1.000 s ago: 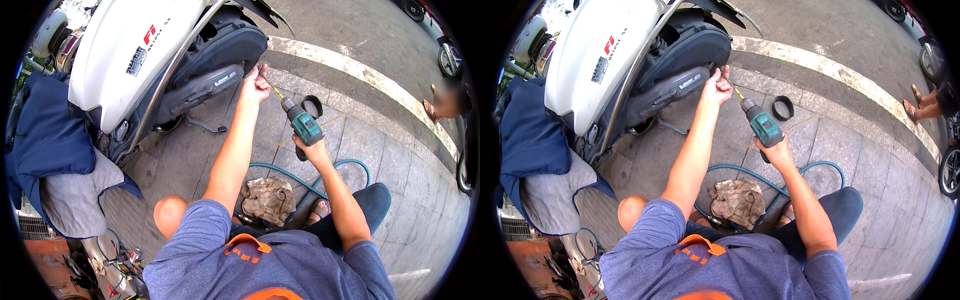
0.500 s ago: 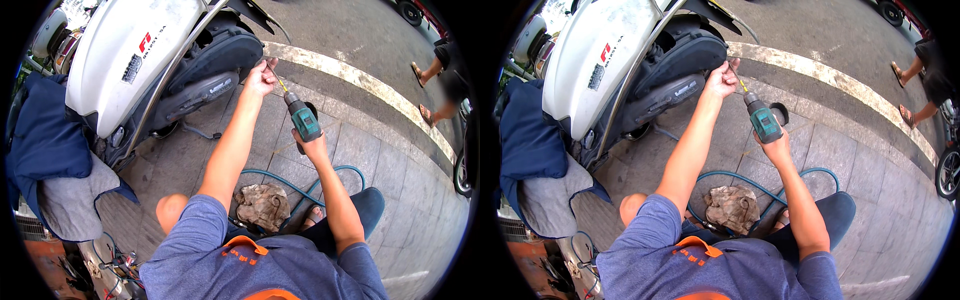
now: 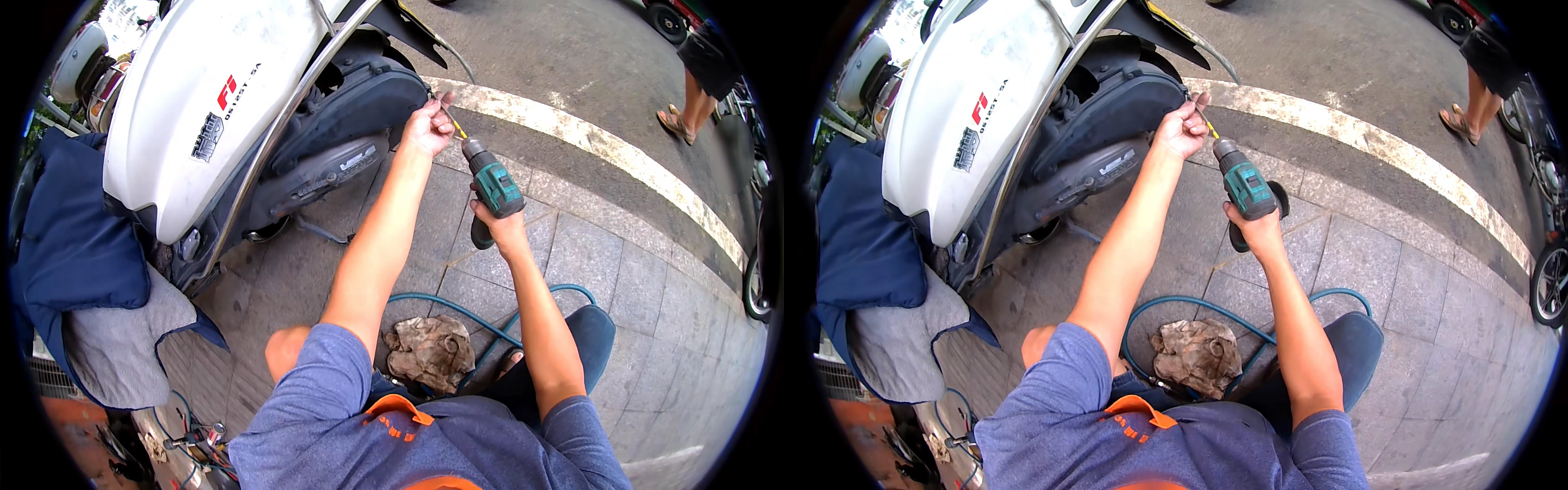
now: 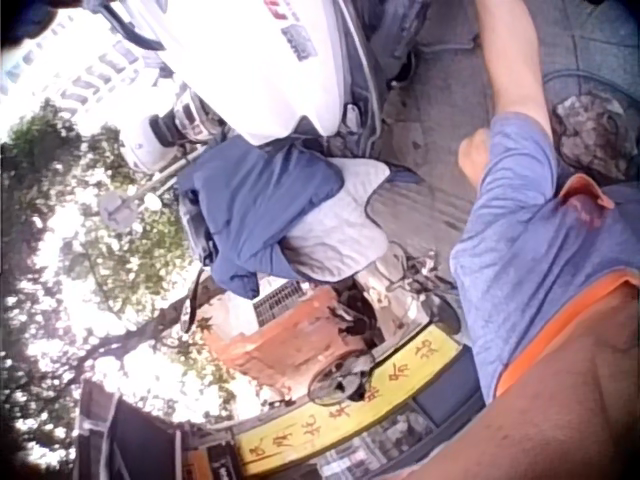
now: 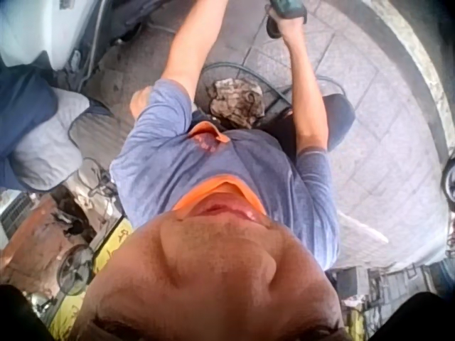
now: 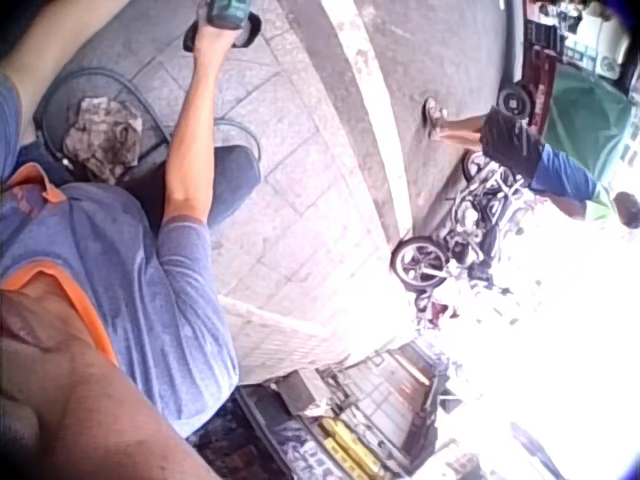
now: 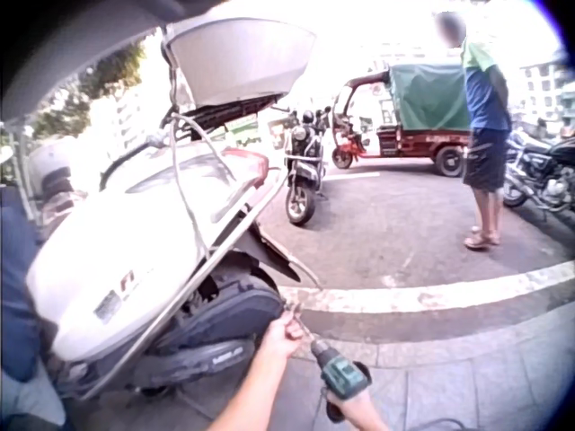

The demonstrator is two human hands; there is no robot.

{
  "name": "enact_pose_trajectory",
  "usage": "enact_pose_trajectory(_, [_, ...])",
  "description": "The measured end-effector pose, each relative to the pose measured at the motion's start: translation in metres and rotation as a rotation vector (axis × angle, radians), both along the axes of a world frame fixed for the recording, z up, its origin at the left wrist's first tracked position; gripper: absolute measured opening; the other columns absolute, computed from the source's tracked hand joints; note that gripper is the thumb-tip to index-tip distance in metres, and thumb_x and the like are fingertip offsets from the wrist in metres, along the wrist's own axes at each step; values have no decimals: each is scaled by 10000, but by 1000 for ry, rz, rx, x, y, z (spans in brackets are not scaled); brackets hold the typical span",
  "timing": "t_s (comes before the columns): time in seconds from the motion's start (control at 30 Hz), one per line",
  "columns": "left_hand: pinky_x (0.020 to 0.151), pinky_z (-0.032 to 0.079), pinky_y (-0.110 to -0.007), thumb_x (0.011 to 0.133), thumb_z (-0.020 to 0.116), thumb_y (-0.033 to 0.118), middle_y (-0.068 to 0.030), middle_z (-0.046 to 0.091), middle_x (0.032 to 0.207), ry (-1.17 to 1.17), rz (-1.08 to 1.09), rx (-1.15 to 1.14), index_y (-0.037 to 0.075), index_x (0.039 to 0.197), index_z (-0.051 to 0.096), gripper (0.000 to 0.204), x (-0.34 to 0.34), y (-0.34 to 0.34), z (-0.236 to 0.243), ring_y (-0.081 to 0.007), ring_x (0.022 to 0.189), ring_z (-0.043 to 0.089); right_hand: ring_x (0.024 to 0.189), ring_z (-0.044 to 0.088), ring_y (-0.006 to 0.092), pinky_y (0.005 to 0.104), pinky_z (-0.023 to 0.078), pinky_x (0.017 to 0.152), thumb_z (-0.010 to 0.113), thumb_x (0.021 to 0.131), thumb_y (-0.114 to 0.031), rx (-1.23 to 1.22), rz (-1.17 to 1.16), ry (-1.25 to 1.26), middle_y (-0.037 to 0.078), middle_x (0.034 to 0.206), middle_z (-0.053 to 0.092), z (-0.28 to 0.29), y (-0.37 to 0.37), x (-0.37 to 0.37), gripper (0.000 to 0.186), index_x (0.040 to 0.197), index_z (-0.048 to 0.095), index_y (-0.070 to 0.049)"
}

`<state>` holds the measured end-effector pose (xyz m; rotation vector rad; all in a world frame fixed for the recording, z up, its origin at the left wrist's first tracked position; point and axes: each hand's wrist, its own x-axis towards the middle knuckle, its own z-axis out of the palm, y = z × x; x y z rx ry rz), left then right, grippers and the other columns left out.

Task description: The person places an air filter element into the housing of a scooter, fits a plastic cover over the assembly, and secures the cover by driving screws into it using a power drill.

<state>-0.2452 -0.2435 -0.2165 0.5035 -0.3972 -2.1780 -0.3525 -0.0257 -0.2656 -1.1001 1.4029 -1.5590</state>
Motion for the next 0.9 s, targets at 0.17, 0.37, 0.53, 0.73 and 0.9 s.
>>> enact_pose_trajectory(0.17, [429,331,-213,985,470,138,-44,662,1049,21,33,-30,95,1069,560,130,8,5,-5,-42,465,389,833,658,321,371,506,761,769,714,-106,-100,-101,407,178,910,673,16,-5,1,443,1115,603,-15])
enact_pose_trajectory(0.37, [684,505,-299,957,504,111,-151,622,1066,-65,198,223,14,1073,521,152,26,36,-54,-172,750,568,903,614,127,296,490,782,716,774,-28,-11,29,-210,37,998,678,17,-5,1,349,1111,623,-25])
enact_pose_trajectory(0.53, [994,501,-477,911,430,-28,-212,579,1089,-173,313,492,-39,1086,466,178,54,75,-136,-344,1064,592,915,614,133,290,485,787,693,766,14,-43,35,-173,40,1003,675,22,-6,7,357,1113,626,-37])
enact_pose_trajectory(0.73, [981,522,-448,911,384,-61,-217,610,1083,-212,215,349,-31,1013,468,135,68,96,-163,-333,1052,617,913,608,134,302,482,784,695,761,-5,-13,13,-232,38,996,671,19,-6,7,357,1108,621,-41])
enact_pose_trajectory(0.9, [783,569,-377,978,455,128,-174,629,1041,-420,188,214,11,1024,499,133,90,91,-168,-246,915,638,914,607,135,303,480,789,691,765,-7,-10,16,-228,37,999,670,22,-7,9,353,1108,618,-46])
